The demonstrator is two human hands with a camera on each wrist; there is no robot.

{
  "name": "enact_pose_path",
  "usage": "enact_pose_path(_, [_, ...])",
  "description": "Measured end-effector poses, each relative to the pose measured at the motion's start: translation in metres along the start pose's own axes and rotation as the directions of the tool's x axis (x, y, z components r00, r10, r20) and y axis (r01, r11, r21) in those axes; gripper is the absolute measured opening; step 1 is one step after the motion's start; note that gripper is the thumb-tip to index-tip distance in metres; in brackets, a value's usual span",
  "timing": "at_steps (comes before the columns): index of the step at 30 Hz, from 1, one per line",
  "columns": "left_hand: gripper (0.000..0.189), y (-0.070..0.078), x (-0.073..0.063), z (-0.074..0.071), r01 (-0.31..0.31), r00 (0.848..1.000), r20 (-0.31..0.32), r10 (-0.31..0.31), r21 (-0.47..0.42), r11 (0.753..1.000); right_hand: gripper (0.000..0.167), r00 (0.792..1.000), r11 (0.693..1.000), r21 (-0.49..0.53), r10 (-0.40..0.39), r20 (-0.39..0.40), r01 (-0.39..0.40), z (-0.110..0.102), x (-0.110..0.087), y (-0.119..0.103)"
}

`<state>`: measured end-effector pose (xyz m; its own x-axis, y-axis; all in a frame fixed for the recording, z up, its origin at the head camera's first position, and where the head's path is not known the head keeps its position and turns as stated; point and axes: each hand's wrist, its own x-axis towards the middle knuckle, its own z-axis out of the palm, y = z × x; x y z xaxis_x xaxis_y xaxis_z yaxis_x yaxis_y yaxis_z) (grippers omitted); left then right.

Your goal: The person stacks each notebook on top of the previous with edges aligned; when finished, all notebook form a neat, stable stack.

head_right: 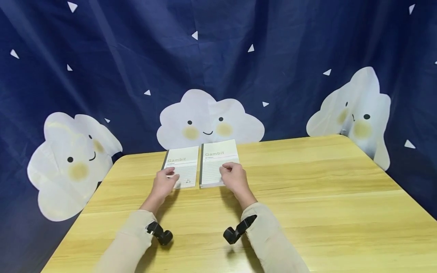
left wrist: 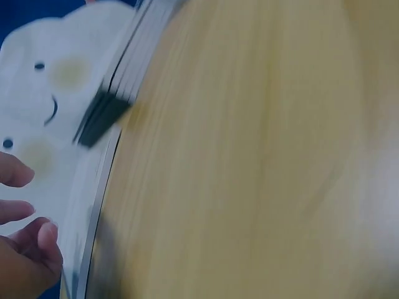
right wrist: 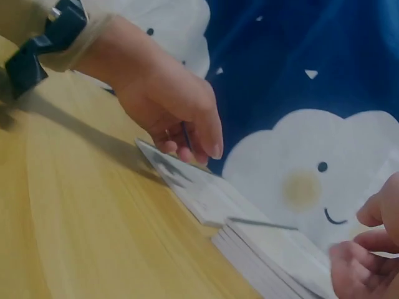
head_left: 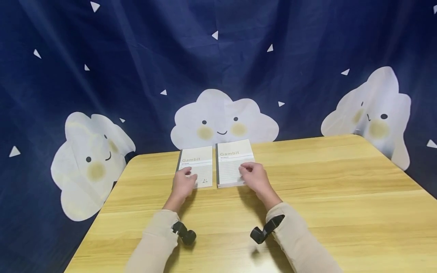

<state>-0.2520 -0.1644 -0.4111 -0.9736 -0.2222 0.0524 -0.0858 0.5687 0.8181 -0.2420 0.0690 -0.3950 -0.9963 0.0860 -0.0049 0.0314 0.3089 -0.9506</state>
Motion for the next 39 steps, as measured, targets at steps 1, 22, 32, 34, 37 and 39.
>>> enact_pose_path(1, [0.048,-0.003,0.002,-0.005,-0.001,1.000,-0.004,0.001,0.038,0.999,0.033,0.999,0.999,0.037,0.010,0.040,-0.012,0.003,0.000,-0.001])
enact_pose_path(22, [0.049,-0.033,0.020,-0.041,0.066,0.997,0.030,-0.075,0.220,0.973,0.064,0.925,0.981,0.126,0.089,0.368,-0.145,0.097,-0.009,-0.041])
enact_pose_path(32, [0.022,-0.032,0.020,-0.040,0.050,0.998,0.036,-0.059,0.224,0.973,0.067,0.948,0.993,0.015,0.105,0.301,-0.115,0.112,-0.012,-0.033])
enact_pose_path(34, [0.023,-0.032,0.020,-0.041,0.053,0.998,0.033,-0.062,0.220,0.974,0.066,0.952,0.993,0.015,0.104,0.288,-0.113,0.112,-0.012,-0.032])
enact_pose_path(37, [0.021,-0.032,0.018,-0.042,0.074,0.996,0.033,-0.082,0.197,0.978,0.064,0.958,0.992,0.045,0.105,0.268,-0.121,0.112,-0.012,-0.032])
enact_pose_path(39, [0.022,-0.032,0.017,-0.044,0.101,0.993,0.035,-0.109,0.179,0.979,0.062,0.960,0.988,0.072,0.111,0.259,-0.133,0.112,-0.011,-0.032])
